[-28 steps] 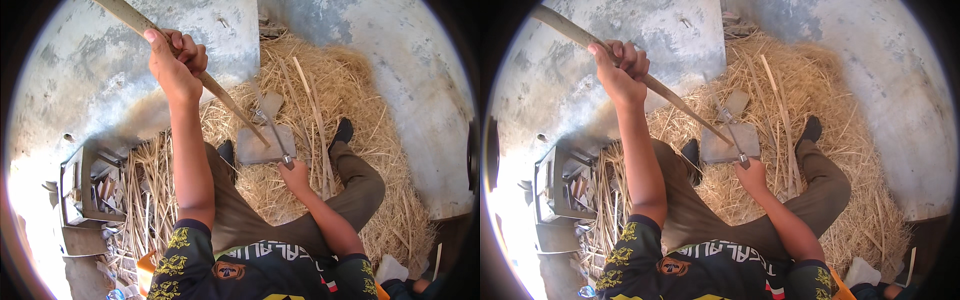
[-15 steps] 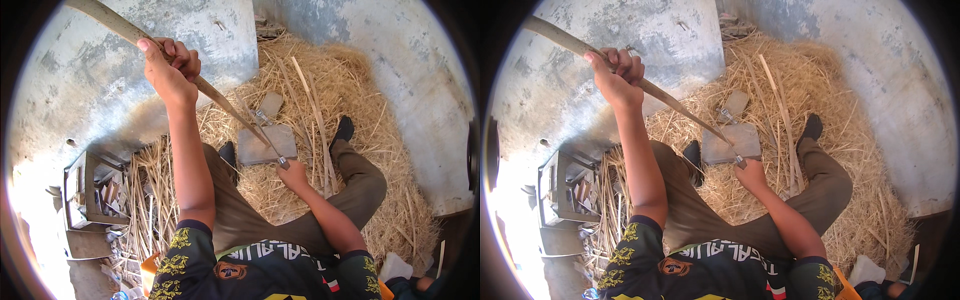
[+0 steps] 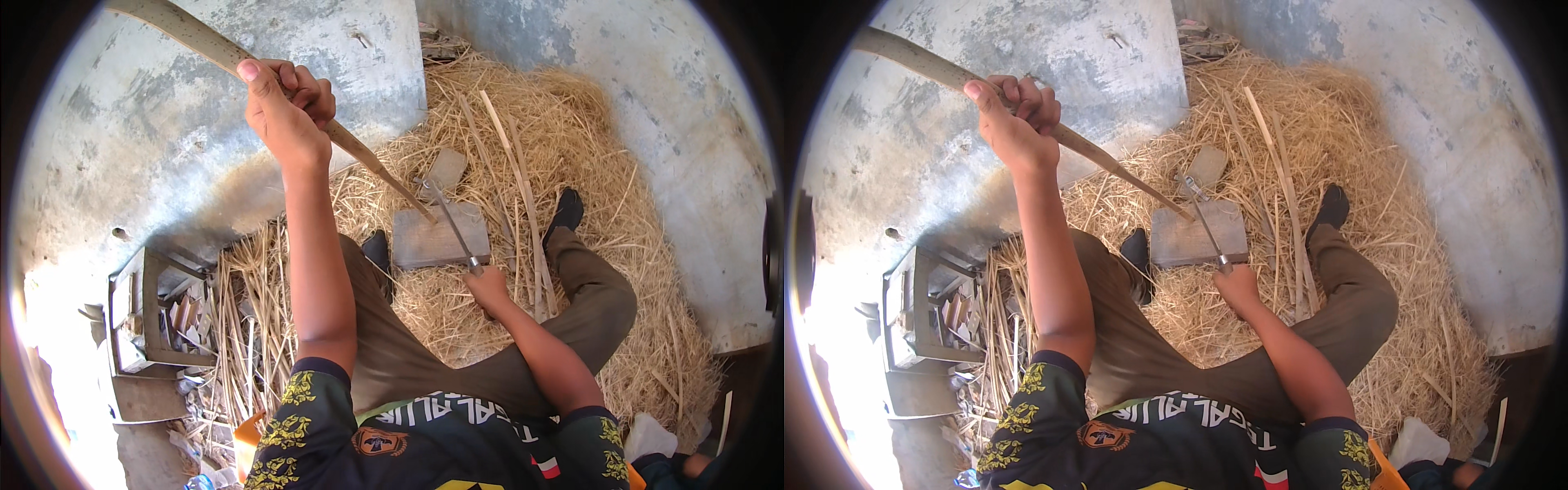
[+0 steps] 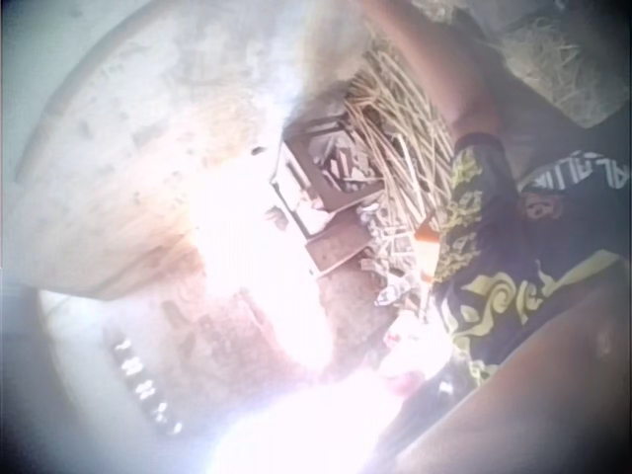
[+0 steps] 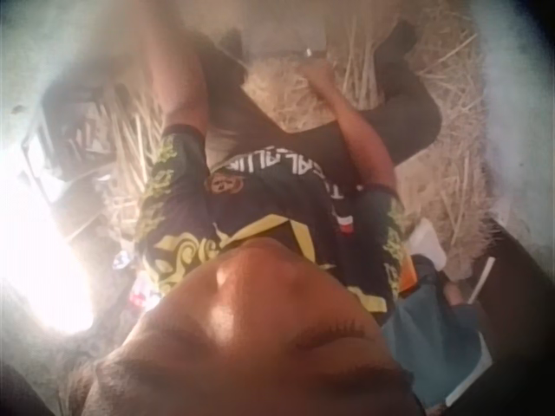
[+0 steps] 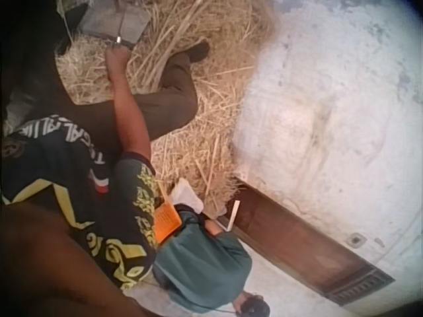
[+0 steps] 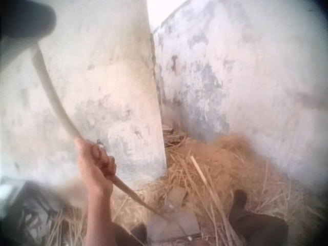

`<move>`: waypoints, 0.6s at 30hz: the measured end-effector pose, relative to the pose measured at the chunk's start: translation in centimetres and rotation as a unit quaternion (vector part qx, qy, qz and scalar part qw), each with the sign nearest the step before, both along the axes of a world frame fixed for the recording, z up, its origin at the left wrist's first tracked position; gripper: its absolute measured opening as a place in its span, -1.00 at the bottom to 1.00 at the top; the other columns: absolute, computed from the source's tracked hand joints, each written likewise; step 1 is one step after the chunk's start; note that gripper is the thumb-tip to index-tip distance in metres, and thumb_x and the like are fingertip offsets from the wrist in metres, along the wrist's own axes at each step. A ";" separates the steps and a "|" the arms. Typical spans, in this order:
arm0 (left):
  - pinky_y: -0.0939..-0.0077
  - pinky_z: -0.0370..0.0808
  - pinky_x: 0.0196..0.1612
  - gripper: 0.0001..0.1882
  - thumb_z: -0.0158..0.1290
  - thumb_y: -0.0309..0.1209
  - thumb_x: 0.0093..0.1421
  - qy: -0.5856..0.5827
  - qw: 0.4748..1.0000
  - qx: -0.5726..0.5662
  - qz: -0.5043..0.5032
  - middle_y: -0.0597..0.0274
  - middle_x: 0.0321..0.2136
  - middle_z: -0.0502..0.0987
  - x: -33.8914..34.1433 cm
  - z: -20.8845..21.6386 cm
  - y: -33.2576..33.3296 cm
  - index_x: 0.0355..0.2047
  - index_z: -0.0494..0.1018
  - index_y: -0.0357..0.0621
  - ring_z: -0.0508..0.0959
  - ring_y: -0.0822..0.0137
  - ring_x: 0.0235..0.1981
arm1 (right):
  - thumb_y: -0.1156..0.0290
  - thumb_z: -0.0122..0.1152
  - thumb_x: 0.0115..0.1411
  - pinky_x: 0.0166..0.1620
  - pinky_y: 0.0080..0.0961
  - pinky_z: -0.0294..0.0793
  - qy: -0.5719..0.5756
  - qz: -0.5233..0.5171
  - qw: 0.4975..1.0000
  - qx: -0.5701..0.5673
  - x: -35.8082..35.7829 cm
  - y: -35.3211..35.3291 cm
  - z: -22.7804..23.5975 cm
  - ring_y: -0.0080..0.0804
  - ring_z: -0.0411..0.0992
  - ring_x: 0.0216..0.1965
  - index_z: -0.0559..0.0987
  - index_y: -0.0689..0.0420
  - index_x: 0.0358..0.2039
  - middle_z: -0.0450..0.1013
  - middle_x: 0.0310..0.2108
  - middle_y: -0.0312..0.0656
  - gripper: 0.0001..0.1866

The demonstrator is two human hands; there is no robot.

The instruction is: The person sits on a straw-covered floor and uses a knife to scrape and sharpen the edge of a long wooden stick. They repeatedly rub the blade along the stick's surface, occasionally adjusting their grip and the stick's position on a concrete block.

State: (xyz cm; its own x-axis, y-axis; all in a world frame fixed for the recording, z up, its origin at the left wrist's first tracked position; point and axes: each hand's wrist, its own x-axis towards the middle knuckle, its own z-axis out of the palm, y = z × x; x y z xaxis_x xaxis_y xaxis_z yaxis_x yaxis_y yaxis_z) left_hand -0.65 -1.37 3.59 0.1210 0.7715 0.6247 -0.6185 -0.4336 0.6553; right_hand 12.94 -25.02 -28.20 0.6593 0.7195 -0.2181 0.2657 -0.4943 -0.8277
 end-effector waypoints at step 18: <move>0.58 -0.07 -0.68 -0.35 -0.13 0.28 0.36 -0.035 0.996 -0.034 0.078 0.42 -0.71 0.06 -0.9 0.0 1.7 -0.47 0.15 -0.10 -0.01 0.55 -0.74 | 0.31 0.24 0.12 -0.48 -0.30 0.30 0.021 0.008 0.994 0.111 -2.4 0.3 5.5 -0.41 0.34 -0.65 0.50 0.31 -0.61 0.39 -0.72 -0.10 -0.68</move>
State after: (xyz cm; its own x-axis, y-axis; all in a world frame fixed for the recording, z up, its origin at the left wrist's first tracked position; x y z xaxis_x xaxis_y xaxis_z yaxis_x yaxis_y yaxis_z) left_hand -1.59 0.33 3.55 -0.0458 0.8185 0.5727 -0.5922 -0.4840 0.6443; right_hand 10.51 -24.70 -22.73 0.6418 0.7627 -0.0802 0.2344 -0.2946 -0.9264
